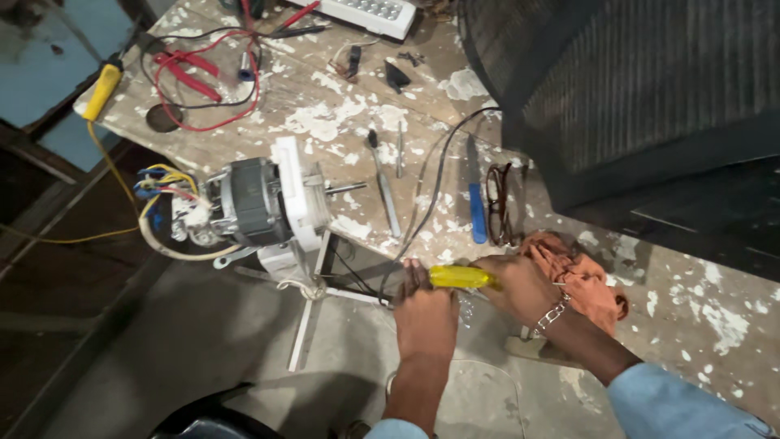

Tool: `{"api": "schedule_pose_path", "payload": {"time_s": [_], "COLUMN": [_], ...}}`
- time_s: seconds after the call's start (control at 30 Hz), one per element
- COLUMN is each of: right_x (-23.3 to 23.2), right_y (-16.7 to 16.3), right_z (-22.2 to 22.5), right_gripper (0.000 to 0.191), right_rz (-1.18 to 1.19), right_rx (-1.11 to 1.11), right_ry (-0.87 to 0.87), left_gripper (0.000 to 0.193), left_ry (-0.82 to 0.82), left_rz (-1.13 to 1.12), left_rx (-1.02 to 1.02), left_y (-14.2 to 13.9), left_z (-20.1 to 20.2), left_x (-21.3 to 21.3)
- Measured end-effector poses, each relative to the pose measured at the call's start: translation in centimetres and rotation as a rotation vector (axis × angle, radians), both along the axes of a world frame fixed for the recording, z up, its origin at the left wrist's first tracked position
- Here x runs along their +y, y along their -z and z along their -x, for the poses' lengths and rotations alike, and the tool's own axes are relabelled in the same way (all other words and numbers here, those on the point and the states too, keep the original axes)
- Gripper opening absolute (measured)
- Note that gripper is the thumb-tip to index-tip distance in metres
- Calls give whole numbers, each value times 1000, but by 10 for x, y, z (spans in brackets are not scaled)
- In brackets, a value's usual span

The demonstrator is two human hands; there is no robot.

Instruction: The person works on a washing machine motor clamped to a metal stand on a workbench. They reposition the motor housing, pick up small screws from the bench, and use a yellow-handled screwdriver to drive and tighten screws into the motor mounting bracket, steadying the motor with the other hand.

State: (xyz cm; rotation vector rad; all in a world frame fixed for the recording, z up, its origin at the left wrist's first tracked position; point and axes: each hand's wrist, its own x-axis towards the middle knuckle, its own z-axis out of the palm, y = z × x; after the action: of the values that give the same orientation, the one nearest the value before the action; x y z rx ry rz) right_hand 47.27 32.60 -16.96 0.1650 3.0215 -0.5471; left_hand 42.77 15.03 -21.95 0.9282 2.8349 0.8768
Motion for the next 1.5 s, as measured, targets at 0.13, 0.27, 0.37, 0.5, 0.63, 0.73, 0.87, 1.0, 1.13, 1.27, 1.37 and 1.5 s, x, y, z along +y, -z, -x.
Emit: {"api": "schedule_pose_path", "payload": {"time_s": [0.13, 0.27, 0.37, 0.5, 0.63, 0.73, 0.87, 1.0, 1.13, 1.27, 1.37, 1.5], "right_x": [-24, -49, -63, -87, -114, -132, -150, -169, -185, -196, -199, -197], "right_y": [2, 1, 2, 15, 27, 28, 22, 16, 13, 14, 21, 34], "right_z": [8, 19, 23, 27, 30, 34, 39, 44, 44, 45, 46, 45], "right_gripper": [20, 26, 22, 19, 18, 20, 26, 29, 27, 23, 24, 26], "right_rz": [249, 544, 782, 1013, 1092, 1129, 936, 1204, 1380, 1513, 1550, 1523], "right_rx": [-110, -73, -2, -14, -17, 20, -78, -153, -203, -191, -210, -259], "right_ry": [213, 254, 163, 218, 258, 184, 330, 436, 463, 455, 465, 487], "left_gripper": [19, 23, 23, 26, 24, 23, 21, 21, 21, 21, 21, 20], "left_ry": [-129, -213, -274, -410, -510, -563, -576, -616, -592, -591, -573, -551], "left_rz": [-470, -765, -1085, -1294, -1308, -1317, -1164, -1284, -1389, -1399, -1414, -1393], "left_rx": [-288, -456, -873, -1287, -1208, -1062, -933, -939, -973, -1030, -1023, -966], "left_y": [-19, -22, -14, -2, 3, 3, 1, 0, -2, -3, 2, 16], "left_z": [-1, 14, 24, 24, 19, 19, 24, 27, 25, 25, 25, 23], "left_x": [-22, -44, -60, -81, -95, -106, -125, -141, -155, -164, -168, -166]}}
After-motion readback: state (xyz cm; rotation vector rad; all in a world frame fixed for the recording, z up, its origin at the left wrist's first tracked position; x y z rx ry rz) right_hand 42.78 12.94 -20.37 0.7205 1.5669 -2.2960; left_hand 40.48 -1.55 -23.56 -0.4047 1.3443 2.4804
